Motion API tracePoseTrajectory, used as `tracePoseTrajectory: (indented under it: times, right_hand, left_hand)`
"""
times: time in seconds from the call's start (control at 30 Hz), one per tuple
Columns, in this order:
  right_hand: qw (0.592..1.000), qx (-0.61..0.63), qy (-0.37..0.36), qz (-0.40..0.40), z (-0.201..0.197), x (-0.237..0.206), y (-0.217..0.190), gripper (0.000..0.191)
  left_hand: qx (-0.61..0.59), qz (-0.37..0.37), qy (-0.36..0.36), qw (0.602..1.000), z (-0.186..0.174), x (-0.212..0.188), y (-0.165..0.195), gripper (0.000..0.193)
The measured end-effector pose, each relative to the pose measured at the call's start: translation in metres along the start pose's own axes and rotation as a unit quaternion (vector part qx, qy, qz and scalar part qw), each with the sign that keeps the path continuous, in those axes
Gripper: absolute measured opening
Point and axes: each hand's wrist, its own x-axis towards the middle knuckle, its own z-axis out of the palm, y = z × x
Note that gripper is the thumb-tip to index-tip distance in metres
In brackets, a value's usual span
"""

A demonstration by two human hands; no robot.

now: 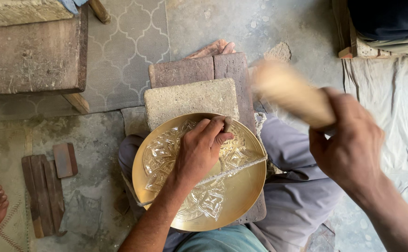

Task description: The person sits on the floor holding an engraved brass plate steady with one hand while striking a small punch placed on the design with a wooden mallet, working the decorative pattern across the plate. The person repositions the punch and rotates the plate to continue embossing different sections of the floral motif.

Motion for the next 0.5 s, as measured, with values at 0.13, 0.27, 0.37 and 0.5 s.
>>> tracePoseTrajectory:
  times: [0.13, 0.27, 0.37, 0.5]
  right_hand:
    - [0.995, -0.088, -0.033, -0.046, -0.002, -0.003, 0.006, 0.036]
    - [0.991, -0.1, -0.086, -0.007, -0.006, 0.0, 0.005, 0.045]
    - [0.979, -0.173, -0.026, -0.107, -0.01, 0.002, -0.001, 0.037]
    - [1.0, -0.004, -0.016, 0.004, -0.01, -0.002, -0.007, 0.04]
  left_hand:
    - [-0.03, -0.027, 0.005, 0.999, 0.001, -0.002, 0.002, 0.031]
    - [-0.011, -0.014, 0.018, 1.0, 0.003, -0.003, 0.001, 0.024]
    - [0.007, -0.025, 0.005, 1.0, 0.004, -0.004, 0.0, 0.024]
    - [-0.001, -0.017, 0.01, 1.0, 0.003, -0.005, 0.0, 0.029]
